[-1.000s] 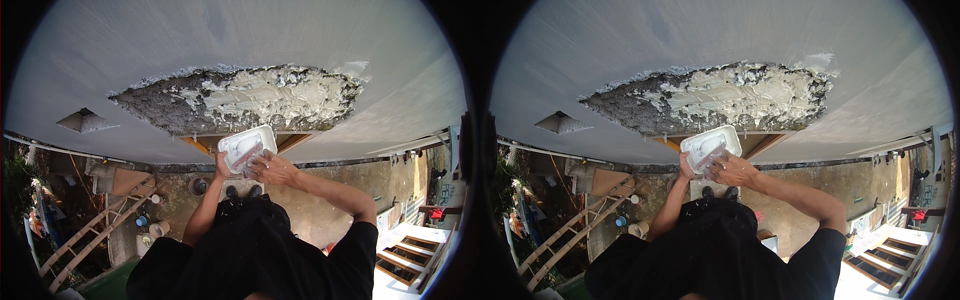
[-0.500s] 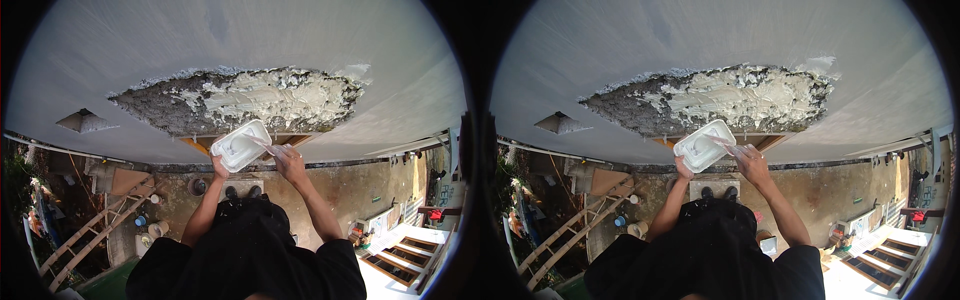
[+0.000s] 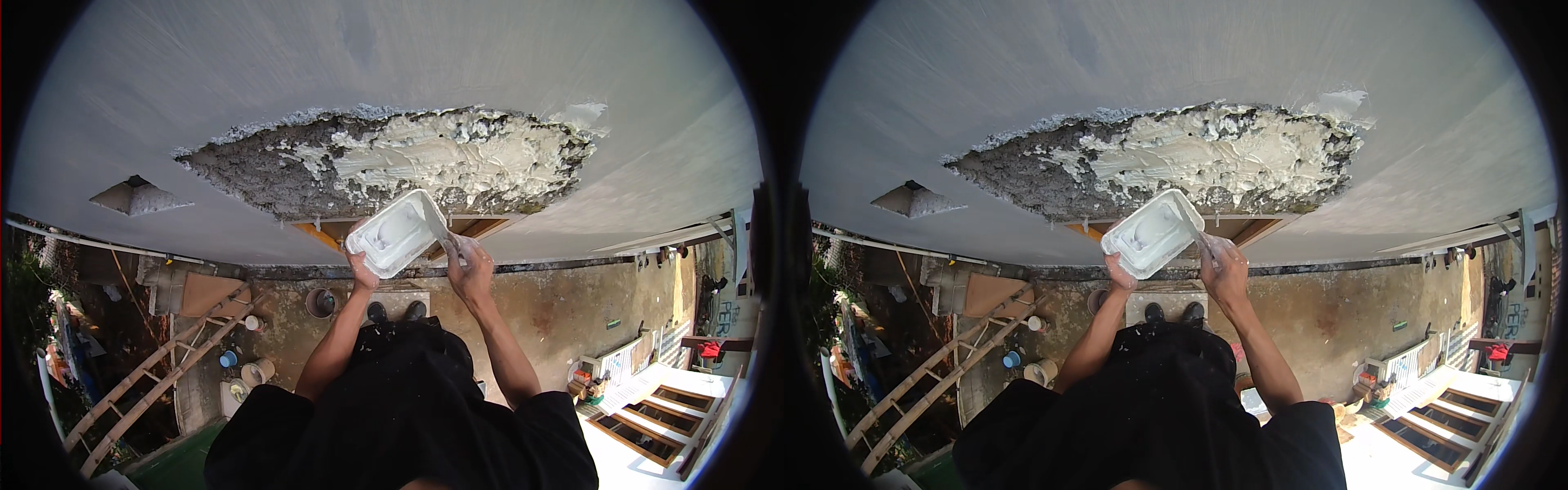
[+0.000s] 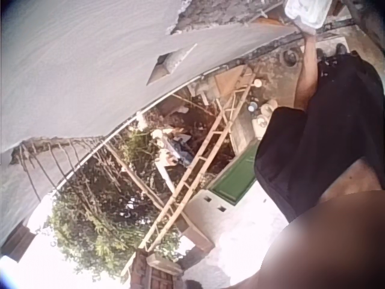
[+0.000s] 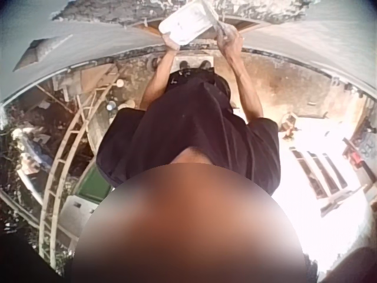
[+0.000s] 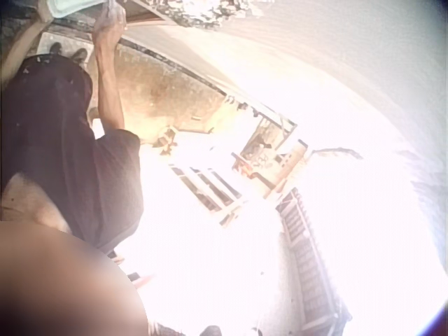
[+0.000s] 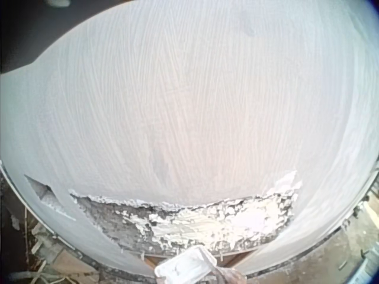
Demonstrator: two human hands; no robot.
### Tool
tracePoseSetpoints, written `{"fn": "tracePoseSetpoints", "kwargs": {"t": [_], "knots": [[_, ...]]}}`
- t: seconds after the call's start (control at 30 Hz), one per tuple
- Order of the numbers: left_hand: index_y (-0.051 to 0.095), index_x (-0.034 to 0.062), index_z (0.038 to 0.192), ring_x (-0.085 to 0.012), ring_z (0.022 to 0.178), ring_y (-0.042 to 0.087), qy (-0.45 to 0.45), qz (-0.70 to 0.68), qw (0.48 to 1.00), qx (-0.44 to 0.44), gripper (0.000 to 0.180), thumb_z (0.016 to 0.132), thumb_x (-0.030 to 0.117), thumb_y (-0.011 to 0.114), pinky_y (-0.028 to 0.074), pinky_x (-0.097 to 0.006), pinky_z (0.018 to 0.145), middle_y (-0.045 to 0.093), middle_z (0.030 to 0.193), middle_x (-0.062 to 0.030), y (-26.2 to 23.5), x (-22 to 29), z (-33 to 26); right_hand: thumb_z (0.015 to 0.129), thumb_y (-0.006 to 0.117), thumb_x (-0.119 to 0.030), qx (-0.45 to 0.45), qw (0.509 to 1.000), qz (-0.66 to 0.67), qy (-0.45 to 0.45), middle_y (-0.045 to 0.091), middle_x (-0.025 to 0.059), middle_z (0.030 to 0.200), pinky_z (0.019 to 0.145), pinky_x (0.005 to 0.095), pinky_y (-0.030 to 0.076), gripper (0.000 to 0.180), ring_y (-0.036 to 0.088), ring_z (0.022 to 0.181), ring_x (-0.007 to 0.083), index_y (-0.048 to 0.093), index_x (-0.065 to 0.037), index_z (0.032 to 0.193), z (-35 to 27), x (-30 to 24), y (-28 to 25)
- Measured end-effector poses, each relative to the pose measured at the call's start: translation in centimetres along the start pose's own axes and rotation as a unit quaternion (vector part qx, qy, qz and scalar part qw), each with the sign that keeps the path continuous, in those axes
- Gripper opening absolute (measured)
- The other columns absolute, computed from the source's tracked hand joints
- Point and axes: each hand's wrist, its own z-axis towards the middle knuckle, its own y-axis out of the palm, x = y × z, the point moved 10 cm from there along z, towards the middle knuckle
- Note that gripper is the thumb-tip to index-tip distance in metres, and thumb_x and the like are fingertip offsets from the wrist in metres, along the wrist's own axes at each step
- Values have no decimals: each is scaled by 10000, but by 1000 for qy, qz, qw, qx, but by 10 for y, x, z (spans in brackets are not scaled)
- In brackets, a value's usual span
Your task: The person patches and smooths a damaged wall surface with white putty using a putty knife.
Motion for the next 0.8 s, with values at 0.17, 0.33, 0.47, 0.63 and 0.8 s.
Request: {"fn": "tracePoseSetpoints", "kwargs": {"t": [0.17,0.33,0.47,0.63,0.8], "knots": [[406,-28,1270,-302,1169,482,8,-5,1000,11,702,668,316,517,365,-427,1029,497,1217,-169,-8,-3,0,814,621,-30,15,990,64,128,656,160,814,618,313,510,153,657,696,245,653,20,954,-15,20,12],[404,-38,1266,-307,1160,489,-5,-27,999,29,725,639,306,519,381,-423,1016,498,1210,-175,-9,-9,2,854,606,-80,4,961,154,229,659,98,739,579,263,486,151,624,634,124,651,29,947,-29,27,26],[401,-53,1261,-312,1146,500,2,-22,999,30,746,611,297,512,400,-420,998,502,1197,-185,-17,-9,4,864,600,-108,39,926,234,293,644,38,708,564,230,455,171,557,630,57,651,42,927,-26,29,20],[398,-61,1254,-305,1131,510,22,20,999,16,744,621,311,517,412,-413,981,501,1184,-189,-6,6,5,849,571,-113,5,930,196,311,644,48,664,533,246,435,182,546,590,63,651,46,885,-23,39,10],[393,-68,1249,-298,1125,512,46,60,997,0,758,630,341,545,417,-408,972,502,1167,-184,11,17,4,815,589,-129,-7,945,110,307,616,92,584,521,291,446,164,566,553,88,642,25,836,-26,24,20]]}}
